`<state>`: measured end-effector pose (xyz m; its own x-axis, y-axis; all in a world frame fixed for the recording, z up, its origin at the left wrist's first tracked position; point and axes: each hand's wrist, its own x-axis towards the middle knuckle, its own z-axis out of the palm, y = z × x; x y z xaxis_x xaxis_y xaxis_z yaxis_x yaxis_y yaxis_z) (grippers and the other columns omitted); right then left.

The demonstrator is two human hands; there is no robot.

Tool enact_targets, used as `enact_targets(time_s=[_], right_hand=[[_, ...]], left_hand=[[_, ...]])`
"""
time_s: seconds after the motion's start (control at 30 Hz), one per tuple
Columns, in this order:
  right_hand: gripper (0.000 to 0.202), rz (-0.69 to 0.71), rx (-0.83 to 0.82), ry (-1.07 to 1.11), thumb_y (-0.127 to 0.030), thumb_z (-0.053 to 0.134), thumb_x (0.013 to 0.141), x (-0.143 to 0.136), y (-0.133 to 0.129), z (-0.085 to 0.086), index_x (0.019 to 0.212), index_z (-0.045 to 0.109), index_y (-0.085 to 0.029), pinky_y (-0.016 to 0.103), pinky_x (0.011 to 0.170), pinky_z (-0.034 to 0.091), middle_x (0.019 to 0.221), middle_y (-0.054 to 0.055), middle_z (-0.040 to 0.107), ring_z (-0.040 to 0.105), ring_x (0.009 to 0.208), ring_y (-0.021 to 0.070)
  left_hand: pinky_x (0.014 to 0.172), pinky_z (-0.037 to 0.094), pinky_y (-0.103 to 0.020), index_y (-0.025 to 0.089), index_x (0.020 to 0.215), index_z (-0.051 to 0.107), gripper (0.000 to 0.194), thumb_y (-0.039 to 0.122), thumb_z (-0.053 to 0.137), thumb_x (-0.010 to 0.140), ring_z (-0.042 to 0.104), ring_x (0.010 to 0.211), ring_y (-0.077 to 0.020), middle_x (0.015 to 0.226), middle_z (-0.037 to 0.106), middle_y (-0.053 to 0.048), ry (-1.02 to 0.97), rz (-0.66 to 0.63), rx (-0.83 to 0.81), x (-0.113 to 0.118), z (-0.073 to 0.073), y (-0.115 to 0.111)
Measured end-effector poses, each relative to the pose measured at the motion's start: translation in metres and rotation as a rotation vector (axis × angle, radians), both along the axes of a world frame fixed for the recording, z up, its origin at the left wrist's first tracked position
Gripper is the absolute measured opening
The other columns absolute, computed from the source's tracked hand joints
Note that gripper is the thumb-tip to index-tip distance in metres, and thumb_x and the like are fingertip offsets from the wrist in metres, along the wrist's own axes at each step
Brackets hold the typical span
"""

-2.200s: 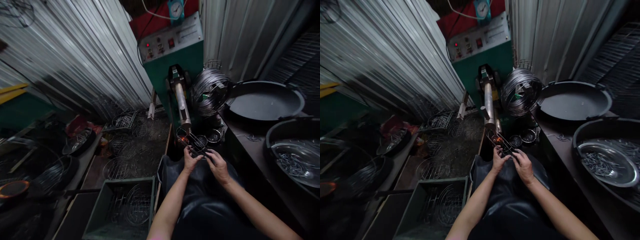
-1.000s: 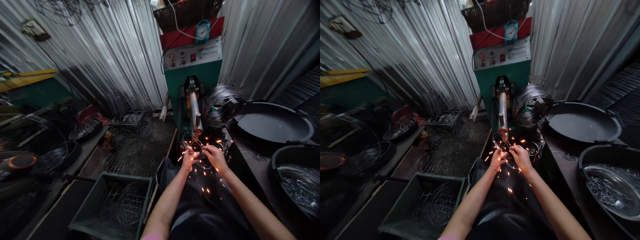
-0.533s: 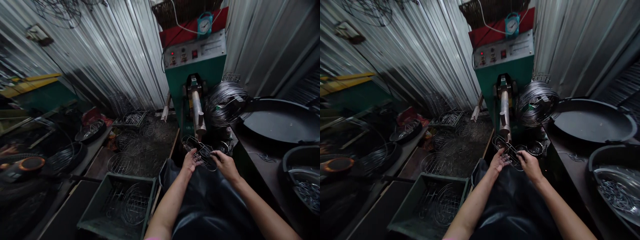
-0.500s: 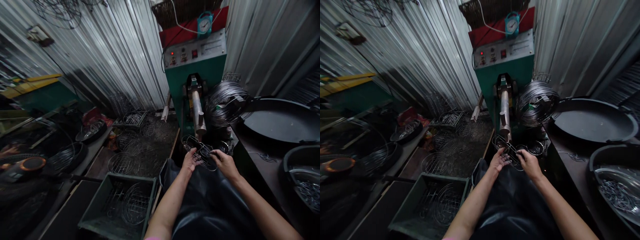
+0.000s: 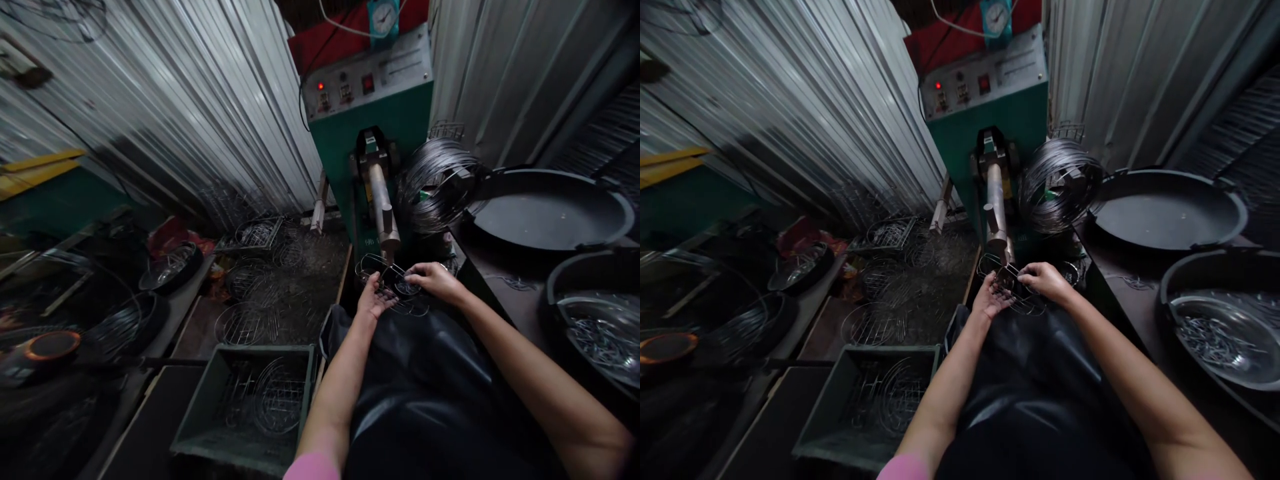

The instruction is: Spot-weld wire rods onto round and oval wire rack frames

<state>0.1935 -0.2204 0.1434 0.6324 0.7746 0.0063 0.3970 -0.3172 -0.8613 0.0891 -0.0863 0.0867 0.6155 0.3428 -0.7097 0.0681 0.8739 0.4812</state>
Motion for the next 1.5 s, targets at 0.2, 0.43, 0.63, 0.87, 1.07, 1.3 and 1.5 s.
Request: enact_targets(time_s=[0.2, 0.43, 0.63, 0.87, 1.07, 1.3, 1.5], right_hand=[[0.022, 0.021, 0.009, 0.035, -0.036, 0.061, 0.068, 0.001, -0.022, -0.001, 0.076, 0.07, -0.018, 0.024, 0.06, 0.045, 0.068, 0.0, 0.067, 0.059, 0.063, 0.015], [0.014, 0.009, -0.015, -0.042, -0.029, 0.061, 0.067, -0.007, -0.036, -0.012, 0.074, 0.07, -0.02, 0.026, 0.068, 0.046, 0.072, -0.001, 0.069, 0.062, 0.072, 0.0179], [0.016, -0.021, -0.008, -0.107, -0.033, 0.06, 0.068, -0.008, -0.037, -0.016, 0.073, 0.068, -0.021, 0.026, 0.066, 0.045, 0.069, -0.001, 0.068, 0.061, 0.068, 0.017], [0.033, -0.033, 0.114, -0.093, -0.052, 0.059, 0.071, -0.011, -0.045, -0.042, 0.075, 0.066, -0.02, 0.03, 0.072, 0.048, 0.078, 0.005, 0.068, 0.062, 0.075, 0.0206], [0.045, -0.123, 0.191, -0.069, -0.063, 0.059, 0.067, -0.015, -0.051, -0.062, 0.077, 0.066, -0.02, 0.034, 0.074, 0.049, 0.081, 0.008, 0.067, 0.063, 0.077, 0.0237], [0.045, -0.152, 0.179, -0.044, -0.062, 0.059, 0.067, -0.013, -0.05, -0.06, 0.076, 0.065, -0.019, 0.034, 0.072, 0.049, 0.078, 0.008, 0.067, 0.063, 0.076, 0.0241], [0.043, -0.158, 0.168, -0.037, -0.06, 0.057, 0.07, -0.018, -0.05, -0.061, 0.08, 0.064, -0.019, 0.035, 0.074, 0.049, 0.081, 0.008, 0.068, 0.063, 0.079, 0.0242]], left_hand=[[0.066, 0.052, -0.039, 0.019, 0.081, 0.043, 0.043, 0.054, 0.064, 0.065, 0.054, 0.073, -0.0179, 0.081, 0.05, -0.008, 0.009, -0.04, -0.042, -0.006, 0.004, 0.003], [0.064, 0.052, -0.039, 0.02, 0.081, 0.043, 0.045, 0.056, 0.065, 0.064, 0.055, 0.077, -0.0204, 0.084, 0.05, -0.009, 0.03, -0.028, -0.062, -0.008, 0.005, 0.001], [0.062, 0.053, -0.038, 0.018, 0.077, 0.043, 0.041, 0.056, 0.058, 0.07, 0.055, 0.079, -0.0211, 0.084, 0.05, -0.011, 0.031, -0.025, -0.082, -0.005, 0.005, 0.002], [0.061, 0.053, -0.039, 0.017, 0.078, 0.043, 0.038, 0.05, 0.06, 0.071, 0.055, 0.07, -0.0177, 0.079, 0.049, -0.007, -0.02, 0.008, -0.055, -0.002, -0.003, -0.003], [0.064, 0.053, -0.042, 0.017, 0.083, 0.045, 0.04, 0.047, 0.066, 0.067, 0.055, 0.068, -0.0166, 0.077, 0.048, -0.004, -0.013, 0.023, -0.025, 0.002, -0.006, -0.006], [0.065, 0.053, -0.04, 0.018, 0.081, 0.044, 0.042, 0.049, 0.067, 0.066, 0.055, 0.066, -0.015, 0.075, 0.048, -0.003, 0.01, -0.002, 0.003, 0.011, -0.005, -0.001], [0.081, 0.048, -0.047, 0.017, 0.091, 0.049, 0.059, 0.065, 0.063, 0.06, 0.059, 0.085, -0.0225, 0.09, 0.055, -0.009, -0.022, -0.105, 0.415, -0.017, -0.014, -0.015]])
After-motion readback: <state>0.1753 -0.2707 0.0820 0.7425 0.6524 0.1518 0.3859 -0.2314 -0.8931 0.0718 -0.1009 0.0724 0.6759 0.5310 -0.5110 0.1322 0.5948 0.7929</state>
